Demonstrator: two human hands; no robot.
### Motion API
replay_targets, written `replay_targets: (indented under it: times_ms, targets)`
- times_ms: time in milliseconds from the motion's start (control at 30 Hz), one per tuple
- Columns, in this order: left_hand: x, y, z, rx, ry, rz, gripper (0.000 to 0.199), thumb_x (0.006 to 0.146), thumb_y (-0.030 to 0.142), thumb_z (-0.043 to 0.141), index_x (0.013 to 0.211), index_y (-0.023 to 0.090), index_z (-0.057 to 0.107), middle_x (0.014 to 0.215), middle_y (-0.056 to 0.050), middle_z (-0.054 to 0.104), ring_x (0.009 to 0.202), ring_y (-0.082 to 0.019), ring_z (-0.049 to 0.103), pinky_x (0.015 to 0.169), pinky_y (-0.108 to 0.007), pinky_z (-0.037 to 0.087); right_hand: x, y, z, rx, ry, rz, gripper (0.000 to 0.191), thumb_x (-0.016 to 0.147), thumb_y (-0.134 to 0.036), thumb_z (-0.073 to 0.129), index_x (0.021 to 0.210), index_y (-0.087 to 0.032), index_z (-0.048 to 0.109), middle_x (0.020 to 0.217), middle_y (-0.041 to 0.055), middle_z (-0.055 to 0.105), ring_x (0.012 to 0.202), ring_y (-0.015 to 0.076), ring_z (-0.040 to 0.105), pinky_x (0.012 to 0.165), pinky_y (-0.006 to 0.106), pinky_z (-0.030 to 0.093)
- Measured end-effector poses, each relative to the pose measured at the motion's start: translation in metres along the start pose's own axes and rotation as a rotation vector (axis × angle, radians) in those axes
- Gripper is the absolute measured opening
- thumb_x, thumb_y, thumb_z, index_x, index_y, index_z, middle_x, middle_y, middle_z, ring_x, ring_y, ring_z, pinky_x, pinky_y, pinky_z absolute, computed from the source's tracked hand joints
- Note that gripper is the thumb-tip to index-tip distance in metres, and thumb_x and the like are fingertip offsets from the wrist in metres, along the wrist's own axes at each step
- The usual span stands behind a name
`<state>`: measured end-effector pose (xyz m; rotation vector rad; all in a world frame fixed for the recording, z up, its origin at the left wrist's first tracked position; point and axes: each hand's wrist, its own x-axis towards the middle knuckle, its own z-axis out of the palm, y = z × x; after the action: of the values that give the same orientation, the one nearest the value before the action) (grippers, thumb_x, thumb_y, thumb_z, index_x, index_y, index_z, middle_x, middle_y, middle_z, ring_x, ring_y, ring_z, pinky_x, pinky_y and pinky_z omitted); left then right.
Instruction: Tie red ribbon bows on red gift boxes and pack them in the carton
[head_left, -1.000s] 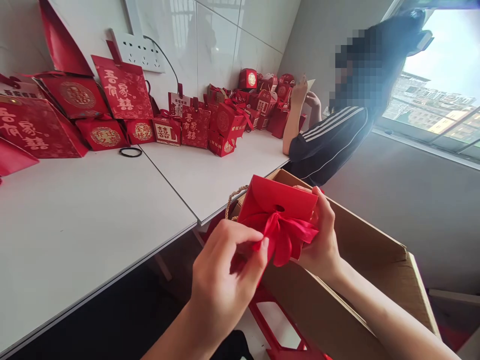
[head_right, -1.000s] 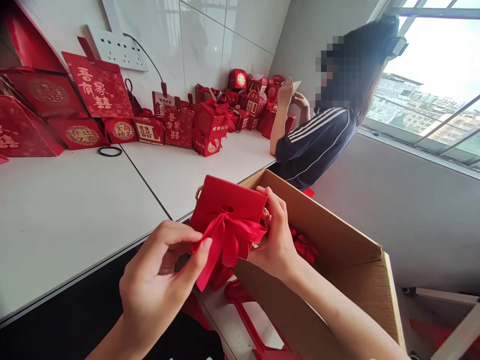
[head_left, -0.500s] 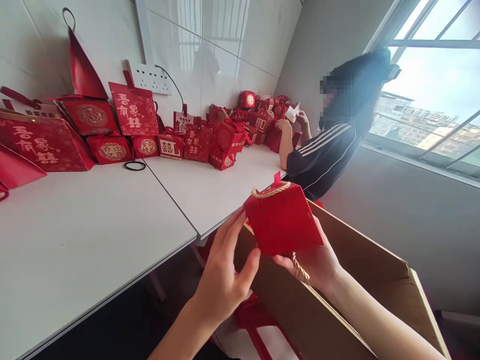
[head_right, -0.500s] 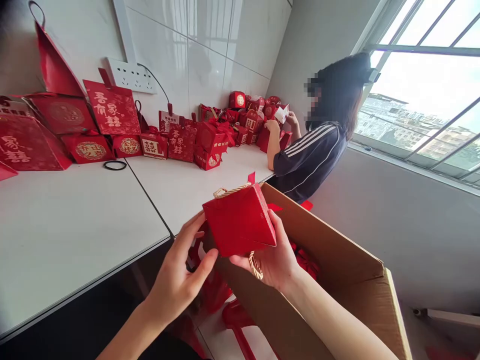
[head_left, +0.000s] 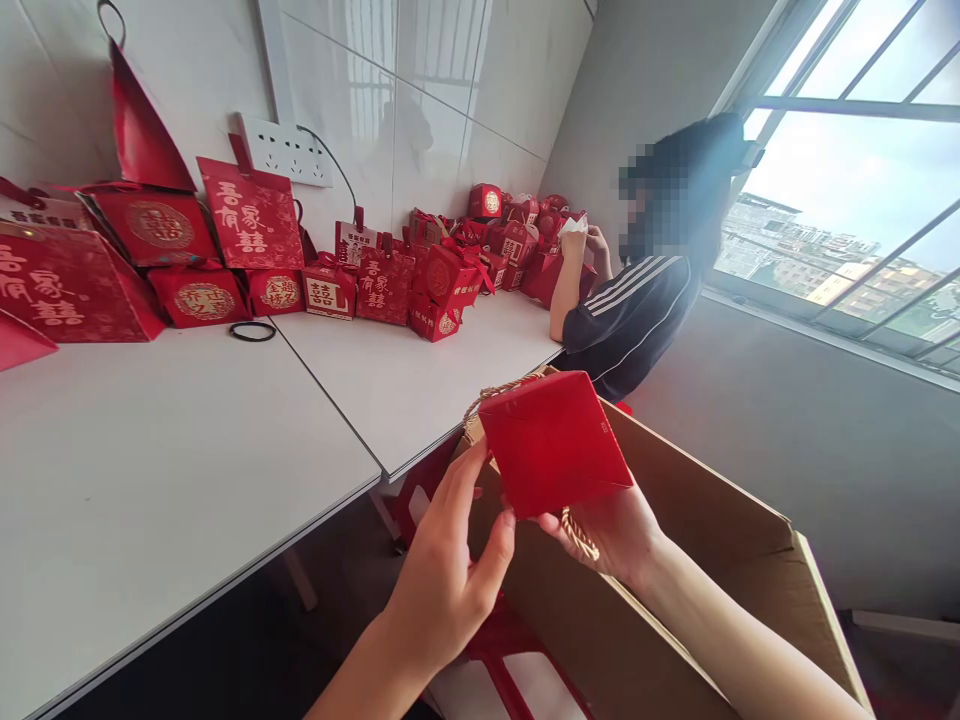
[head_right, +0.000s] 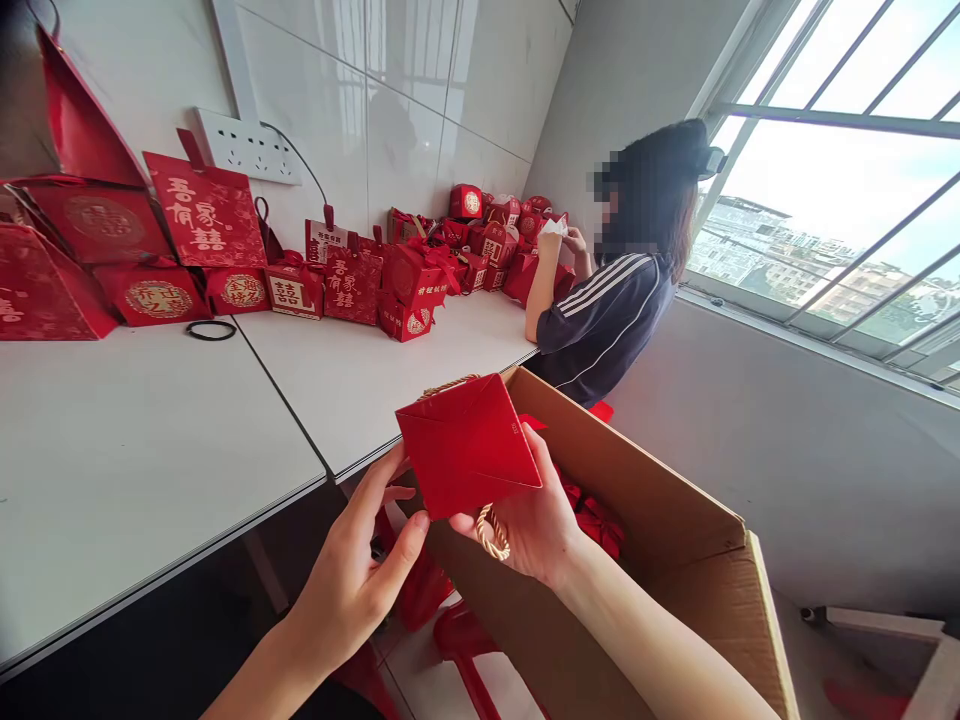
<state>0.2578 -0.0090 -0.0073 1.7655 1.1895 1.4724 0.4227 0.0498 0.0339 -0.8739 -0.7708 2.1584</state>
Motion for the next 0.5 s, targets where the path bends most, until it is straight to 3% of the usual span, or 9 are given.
replay_targets:
  times_ms: [67,167,233,367,500]
  targets:
    - [0.0,-0.001,0.0,-0.042,0.01,-0.011,0.051,0.089,0.026,0.046,0.138,0.03,0.03,0.136,-0.008,0.047,0.118,-0.023,0.052,0.095,-0.038,0.049,0.0,0.001,-0.002,0.002,-0.014,0.013,0.061,0.084,-0.067,0.027,0.108,-0.022,0.06,0.108,0.0073,0.067,0.081,0.0165,0.069,0.065,0.026,0.058]
    - [0.006,0.001,-0.004,-0.122,0.115,-0.033,0.058,0.087,0.031,0.052,0.138,0.031,0.025,0.137,-0.007,0.045,0.122,-0.022,0.048,0.096,-0.036,0.047,-0.002,0.003,-0.003,0.007,-0.057,0.046,0.062,0.082,-0.068,0.032,0.108,-0.019,0.061,0.102,0.009,0.069,0.08,0.0201,0.07,0.061,0.03,0.058]
    - [0.013,0.004,-0.01,-0.128,0.172,-0.044,0.056,0.083,0.034,0.059,0.133,0.03,0.034,0.133,-0.007,0.048,0.121,-0.022,0.048,0.096,-0.035,0.047,-0.003,0.006,-0.003,0.021,-0.078,0.09,0.063,0.081,-0.069,0.034,0.104,-0.017,0.062,0.094,0.0097,0.07,0.074,0.0212,0.07,0.061,0.033,0.058]
    - [0.027,0.011,-0.018,-0.133,0.204,-0.05,0.02,0.082,0.036,0.061,0.098,0.024,0.062,0.107,-0.004,0.058,0.105,-0.018,0.056,0.088,-0.029,0.05,-0.003,0.008,-0.001,0.054,-0.085,0.153,0.064,0.081,-0.068,0.033,0.1,-0.015,0.062,0.087,0.0103,0.071,0.074,0.0229,0.069,0.061,0.036,0.058]
    - [0.028,0.008,-0.017,-0.282,0.276,-0.093,0.021,0.085,0.039,0.055,0.089,0.021,0.066,0.094,-0.004,0.06,0.092,-0.016,0.06,0.079,-0.025,0.05,-0.002,0.008,-0.002,0.063,-0.099,0.192,0.062,0.083,-0.066,0.033,0.106,-0.015,0.06,0.09,0.0101,0.071,0.077,0.0237,0.069,0.062,0.036,0.058]
